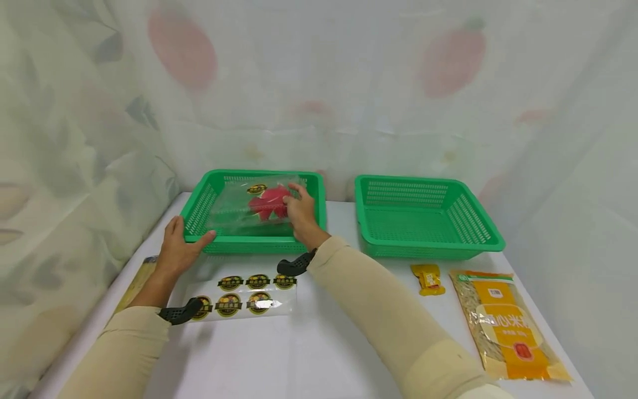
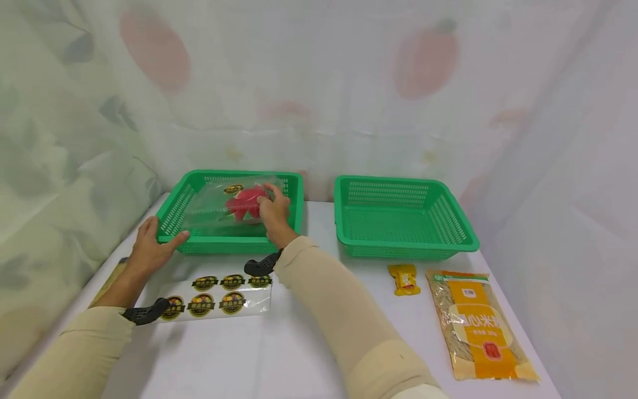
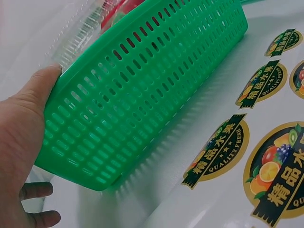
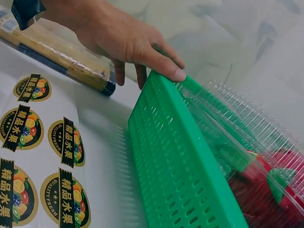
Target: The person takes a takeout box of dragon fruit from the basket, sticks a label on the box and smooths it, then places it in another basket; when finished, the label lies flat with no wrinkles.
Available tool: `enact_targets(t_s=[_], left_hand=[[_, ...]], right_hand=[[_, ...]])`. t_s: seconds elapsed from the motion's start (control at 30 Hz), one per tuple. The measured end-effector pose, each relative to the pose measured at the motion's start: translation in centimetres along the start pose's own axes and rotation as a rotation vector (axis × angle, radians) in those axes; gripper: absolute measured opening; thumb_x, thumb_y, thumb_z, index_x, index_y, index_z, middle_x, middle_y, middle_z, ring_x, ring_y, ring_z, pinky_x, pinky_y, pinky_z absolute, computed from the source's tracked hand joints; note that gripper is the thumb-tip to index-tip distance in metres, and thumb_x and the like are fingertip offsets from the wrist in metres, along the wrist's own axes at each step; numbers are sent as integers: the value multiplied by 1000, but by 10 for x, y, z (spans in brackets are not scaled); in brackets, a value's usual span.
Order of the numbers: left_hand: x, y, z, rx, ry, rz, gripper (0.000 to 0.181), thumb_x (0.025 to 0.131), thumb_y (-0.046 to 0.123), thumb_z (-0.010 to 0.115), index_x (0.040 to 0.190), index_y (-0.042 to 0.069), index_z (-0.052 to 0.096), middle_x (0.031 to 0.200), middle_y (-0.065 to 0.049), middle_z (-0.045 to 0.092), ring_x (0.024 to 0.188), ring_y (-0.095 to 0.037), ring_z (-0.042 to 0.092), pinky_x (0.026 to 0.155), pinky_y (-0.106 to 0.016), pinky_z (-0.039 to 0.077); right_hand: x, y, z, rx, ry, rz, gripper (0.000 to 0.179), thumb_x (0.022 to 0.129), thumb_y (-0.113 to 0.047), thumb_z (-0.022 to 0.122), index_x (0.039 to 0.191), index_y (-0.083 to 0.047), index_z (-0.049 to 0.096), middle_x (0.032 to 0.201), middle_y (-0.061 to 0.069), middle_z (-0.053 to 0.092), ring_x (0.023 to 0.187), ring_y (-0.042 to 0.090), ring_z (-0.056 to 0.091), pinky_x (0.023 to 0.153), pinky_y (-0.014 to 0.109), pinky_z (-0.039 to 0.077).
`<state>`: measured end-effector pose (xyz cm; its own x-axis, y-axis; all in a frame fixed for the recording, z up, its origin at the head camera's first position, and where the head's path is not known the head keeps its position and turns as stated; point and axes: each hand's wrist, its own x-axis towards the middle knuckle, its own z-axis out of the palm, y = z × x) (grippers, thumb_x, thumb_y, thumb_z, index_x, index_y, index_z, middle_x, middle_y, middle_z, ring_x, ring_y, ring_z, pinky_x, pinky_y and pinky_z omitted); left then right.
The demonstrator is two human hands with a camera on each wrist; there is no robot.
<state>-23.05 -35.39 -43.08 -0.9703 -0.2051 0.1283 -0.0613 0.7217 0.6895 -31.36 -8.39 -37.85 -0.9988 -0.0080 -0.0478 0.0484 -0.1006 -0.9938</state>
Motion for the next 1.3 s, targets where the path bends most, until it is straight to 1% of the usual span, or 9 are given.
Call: enact_targets(t_s=[0.13,0.33,0.5,0.6,0.7,0.8,0.9,1.17,1.3], left_hand=[[-1,2,2,6,1,7,105,91,57,57,152,0,-5,157,-24,-4,140,-46,6,106,-64,16],[-2,6,2,8,4,27,104,91,57,57,152,0,-5,156,-25,-3,140,-46,6,106,-63,16],[-1,5,1,13,3,27,104,91,57,56,153,0,-4,156,-25,-2,140,-46,7,106,-64,16],[-1,4,2,18,-3,23,104,91,58,56,153,1,-4,156,-25,-2,140,-46,7,105,-64,17],[-1,4,1,17,-6,19,104,91,58,56,153,1,-3,156,-25,-2,139,-47,8,105,-65,17],[-2,4,0,18,-6,16,104,91,58,56,153,0,-3,156,-25,-2,139,-47,8,104,-65,17],[-2,4,0,20,-5,16,103,91,58,56,153,0,-3,156,-25,-2,139,-47,8,104,-65,17],[-2,3,-3,20,-22,12,104,91,59,56,152,0,-5,156,-25,-4,140,-47,6,105,-65,17],[0,2,-4,26,-28,12,105,90,59,56,153,1,-5,157,-24,-5,140,-47,7,104,-65,17]], right_hand=[[1,6,-1,-31,-4,-12,43,96,-9,54,139,-13,52,110,4,56,60,13,48,56,30,40],[2,7,0,-71,-32,15,41,95,-7,56,136,-12,55,110,3,56,79,15,61,70,33,52],[4,5,-2,-130,-99,61,38,92,-8,60,130,-14,59,104,1,59,82,17,62,76,42,52],[5,5,-7,-189,-147,84,37,91,-8,62,128,-15,60,100,5,63,84,20,62,78,41,51],[6,5,-12,-242,-198,131,38,90,-4,63,126,-15,62,114,7,61,100,24,58,81,40,49],[9,4,-18,-264,-251,206,38,89,1,62,124,-15,64,131,8,51,115,29,50,83,45,49],[11,3,-24,-282,-309,261,38,90,1,62,124,-16,65,140,7,42,122,32,43,84,50,49],[10,-4,-32,-435,-406,291,33,91,-5,65,121,-20,66,142,7,43,121,39,48,86,46,49],[7,-12,-35,-516,-455,263,31,92,-7,66,121,-18,67,137,5,47,113,35,54,83,47,49]])
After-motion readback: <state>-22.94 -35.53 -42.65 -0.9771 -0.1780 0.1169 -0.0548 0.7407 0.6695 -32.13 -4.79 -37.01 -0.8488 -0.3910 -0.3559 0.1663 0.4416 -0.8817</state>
